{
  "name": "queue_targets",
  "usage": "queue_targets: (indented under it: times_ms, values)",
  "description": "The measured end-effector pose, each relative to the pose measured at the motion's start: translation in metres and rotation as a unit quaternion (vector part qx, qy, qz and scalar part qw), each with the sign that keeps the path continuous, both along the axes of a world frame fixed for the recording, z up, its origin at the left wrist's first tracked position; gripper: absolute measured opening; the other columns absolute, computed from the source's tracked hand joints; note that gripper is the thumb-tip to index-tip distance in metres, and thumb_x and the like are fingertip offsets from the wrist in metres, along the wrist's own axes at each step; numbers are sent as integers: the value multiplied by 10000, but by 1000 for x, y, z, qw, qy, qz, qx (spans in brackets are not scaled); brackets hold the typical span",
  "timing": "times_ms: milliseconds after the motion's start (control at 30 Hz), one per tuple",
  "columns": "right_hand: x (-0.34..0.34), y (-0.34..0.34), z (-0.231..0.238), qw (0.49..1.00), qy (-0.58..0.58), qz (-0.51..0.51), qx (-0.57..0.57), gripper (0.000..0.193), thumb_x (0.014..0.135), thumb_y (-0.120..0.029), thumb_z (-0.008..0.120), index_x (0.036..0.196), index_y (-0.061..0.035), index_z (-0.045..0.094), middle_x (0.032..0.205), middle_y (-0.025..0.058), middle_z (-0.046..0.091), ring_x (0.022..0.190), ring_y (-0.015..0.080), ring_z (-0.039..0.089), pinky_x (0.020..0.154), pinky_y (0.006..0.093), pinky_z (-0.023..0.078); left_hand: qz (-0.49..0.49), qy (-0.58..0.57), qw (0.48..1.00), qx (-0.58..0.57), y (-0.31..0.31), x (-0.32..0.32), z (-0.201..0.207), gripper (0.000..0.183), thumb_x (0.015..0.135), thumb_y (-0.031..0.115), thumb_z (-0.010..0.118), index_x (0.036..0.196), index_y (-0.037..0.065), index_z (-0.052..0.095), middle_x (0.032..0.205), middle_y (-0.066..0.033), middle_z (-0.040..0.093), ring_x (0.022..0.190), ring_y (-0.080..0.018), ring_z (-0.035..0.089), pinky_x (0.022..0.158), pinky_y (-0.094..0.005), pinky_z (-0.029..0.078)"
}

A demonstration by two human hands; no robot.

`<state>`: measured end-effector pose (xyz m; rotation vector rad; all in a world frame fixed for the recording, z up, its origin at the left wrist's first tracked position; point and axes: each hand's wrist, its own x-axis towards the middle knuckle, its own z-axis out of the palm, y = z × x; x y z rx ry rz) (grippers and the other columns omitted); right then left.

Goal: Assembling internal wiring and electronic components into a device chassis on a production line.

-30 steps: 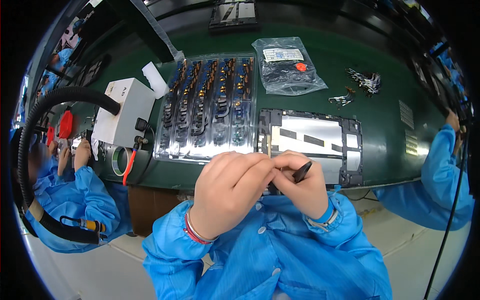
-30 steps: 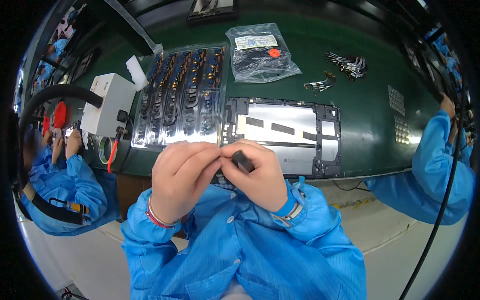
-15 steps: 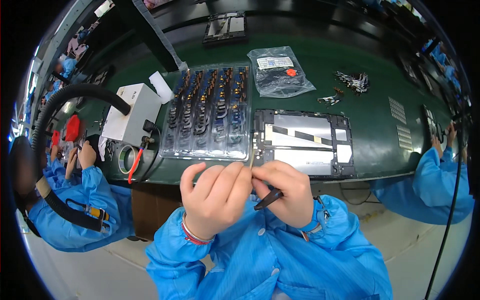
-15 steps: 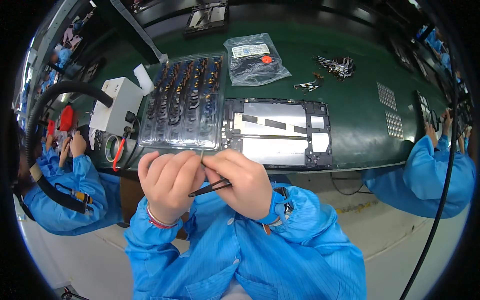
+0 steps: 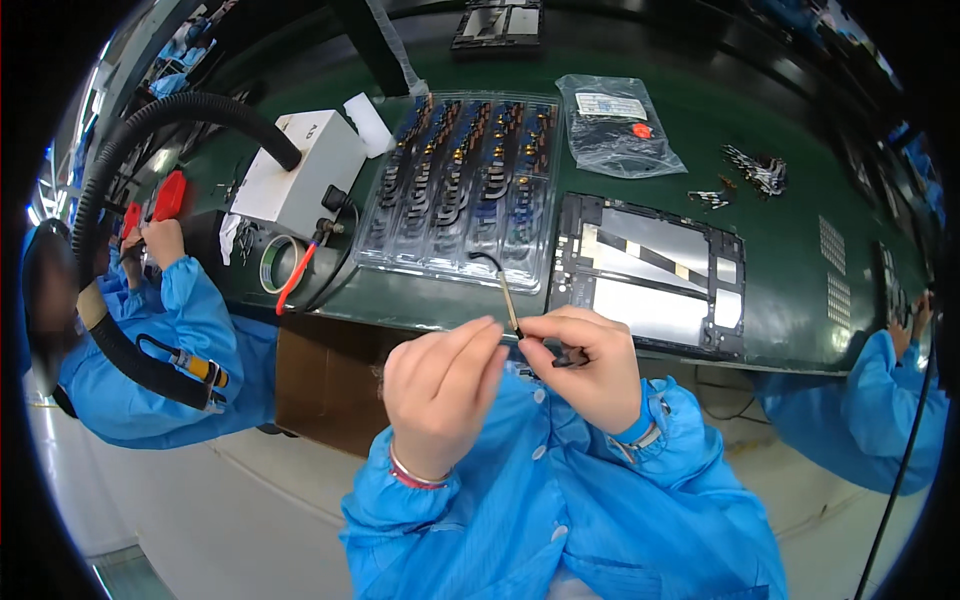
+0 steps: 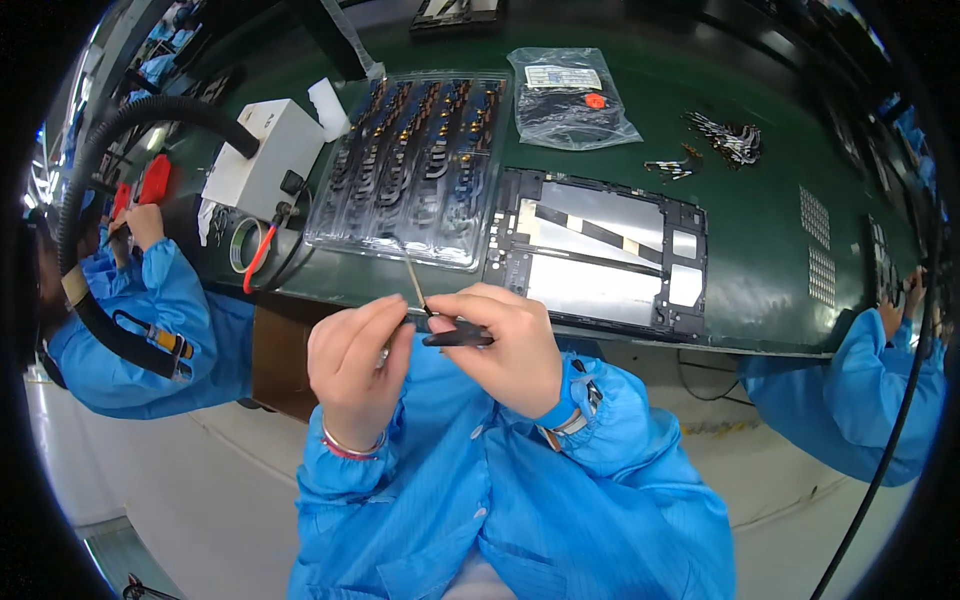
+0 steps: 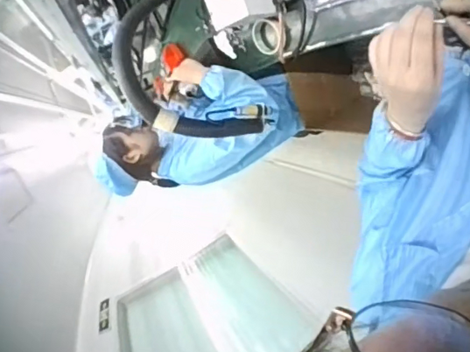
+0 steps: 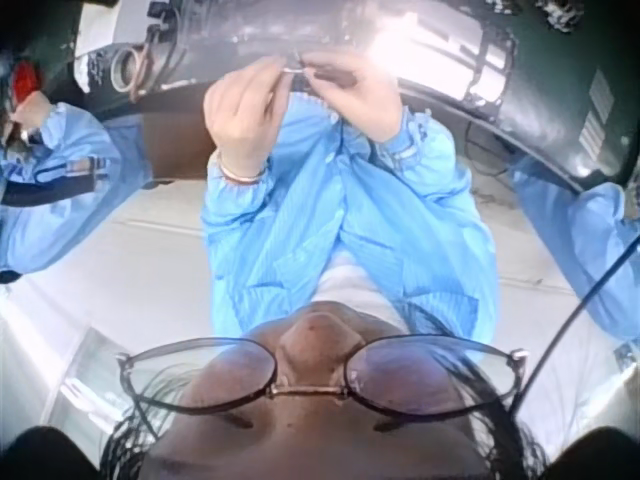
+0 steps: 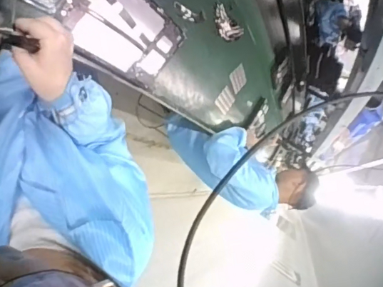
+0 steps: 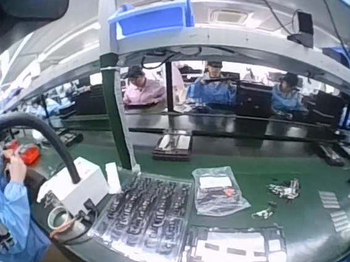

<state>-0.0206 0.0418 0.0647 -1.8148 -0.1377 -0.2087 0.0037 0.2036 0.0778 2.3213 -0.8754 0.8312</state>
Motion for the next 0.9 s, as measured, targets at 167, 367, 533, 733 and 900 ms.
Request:
queue_targets:
  times_ms: [167,367,533,733,900]
  values:
    - [-2,2,-4,996,-78,-34,-25,219,732,-9,683,948,0,648,816,120,628,690,253,628,584,304,501,-25,22,999,14,-11,5,2,211,690,19,701,892,57,654,894,-41,659,757,-211,600,694,-316,440]
    - [-9,2,-3,989,-122,-67,-51,213,713,29,685,923,22,651,792,136,637,676,248,636,586,300,505,-38,-58,993,92,-12,6,4,182,721,72,665,900,65,638,887,-22,639,721,-169,568,671,-309,412]
    - [-12,2,-6,990,-123,-53,-49,225,713,8,695,935,5,657,810,122,637,692,250,635,575,298,504,-53,-113,983,134,-8,15,10,159,705,59,651,858,70,608,833,-10,607,654,-161,520,642,-319,387]
    - [-18,-7,-14,996,-88,0,-36,341,617,45,651,951,-26,651,793,68,623,710,235,621,613,304,507,137,-76,988,15,41,18,6,186,664,-61,631,811,44,592,786,-54,607,644,-225,523,607,-340,397]
    - [-18,-16,-11,999,-8,-26,-19,182,737,-10,670,919,-3,663,801,106,638,668,184,631,547,264,490,286,94,947,108,122,4,-50,97,779,22,617,876,22,621,835,-102,632,740,-281,574,652,-374,450]
